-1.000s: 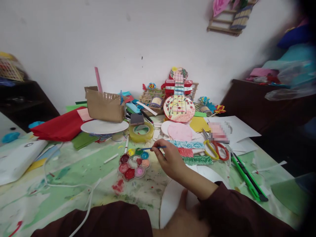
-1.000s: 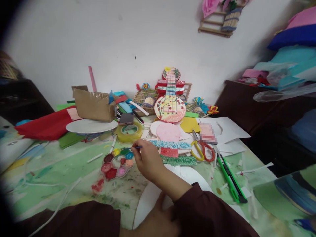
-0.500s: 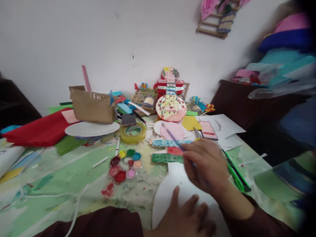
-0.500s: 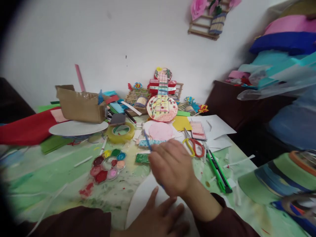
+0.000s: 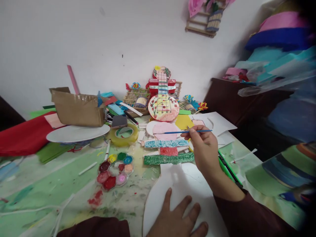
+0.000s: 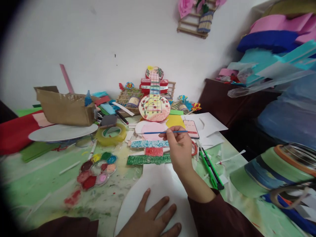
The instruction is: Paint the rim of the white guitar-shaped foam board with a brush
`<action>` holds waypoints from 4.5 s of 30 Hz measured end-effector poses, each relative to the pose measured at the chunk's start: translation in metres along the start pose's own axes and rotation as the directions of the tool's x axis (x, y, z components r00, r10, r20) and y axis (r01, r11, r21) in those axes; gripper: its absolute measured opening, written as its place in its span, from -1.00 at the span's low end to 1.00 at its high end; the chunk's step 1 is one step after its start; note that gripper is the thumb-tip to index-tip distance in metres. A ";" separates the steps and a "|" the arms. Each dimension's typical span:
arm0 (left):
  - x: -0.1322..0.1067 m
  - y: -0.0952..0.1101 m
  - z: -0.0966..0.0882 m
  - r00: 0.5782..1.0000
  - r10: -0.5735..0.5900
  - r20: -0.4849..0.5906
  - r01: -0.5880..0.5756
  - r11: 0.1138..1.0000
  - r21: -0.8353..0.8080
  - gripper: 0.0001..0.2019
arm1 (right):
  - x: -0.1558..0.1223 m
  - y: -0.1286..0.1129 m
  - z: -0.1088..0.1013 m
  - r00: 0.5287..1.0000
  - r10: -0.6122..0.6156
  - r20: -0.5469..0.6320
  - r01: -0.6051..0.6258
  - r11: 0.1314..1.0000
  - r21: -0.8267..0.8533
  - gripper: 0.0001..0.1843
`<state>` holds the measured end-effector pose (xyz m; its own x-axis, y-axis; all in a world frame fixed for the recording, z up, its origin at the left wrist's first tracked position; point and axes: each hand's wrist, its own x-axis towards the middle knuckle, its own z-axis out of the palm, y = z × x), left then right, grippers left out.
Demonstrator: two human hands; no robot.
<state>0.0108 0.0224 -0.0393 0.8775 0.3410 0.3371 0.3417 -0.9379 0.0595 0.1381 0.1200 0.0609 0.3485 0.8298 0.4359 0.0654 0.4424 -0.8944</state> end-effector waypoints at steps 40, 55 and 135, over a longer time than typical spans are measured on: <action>0.004 -0.007 0.019 0.965 -0.052 0.256 0.123 0.955 -0.270 -0.59 | -0.052 0.052 0.077 0.823 0.043 0.567 0.165 0.936 -0.311 -0.88; 0.001 -0.003 0.009 0.977 -0.086 0.197 0.132 0.962 -0.237 -0.58 | -0.055 0.057 0.086 0.806 -0.012 0.592 0.253 0.911 -0.326 -0.90; 0.004 0.001 -0.016 0.981 0.043 0.190 -0.048 0.999 0.023 -0.68 | -0.048 0.027 -0.042 0.965 -0.136 0.226 0.244 0.786 -0.568 -0.84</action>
<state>0.0090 0.0216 -0.0225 0.9393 0.3063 0.1547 0.3067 -0.9516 0.0215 0.1622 0.0782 0.0122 0.1160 0.8170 0.5649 0.6677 0.3569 -0.6533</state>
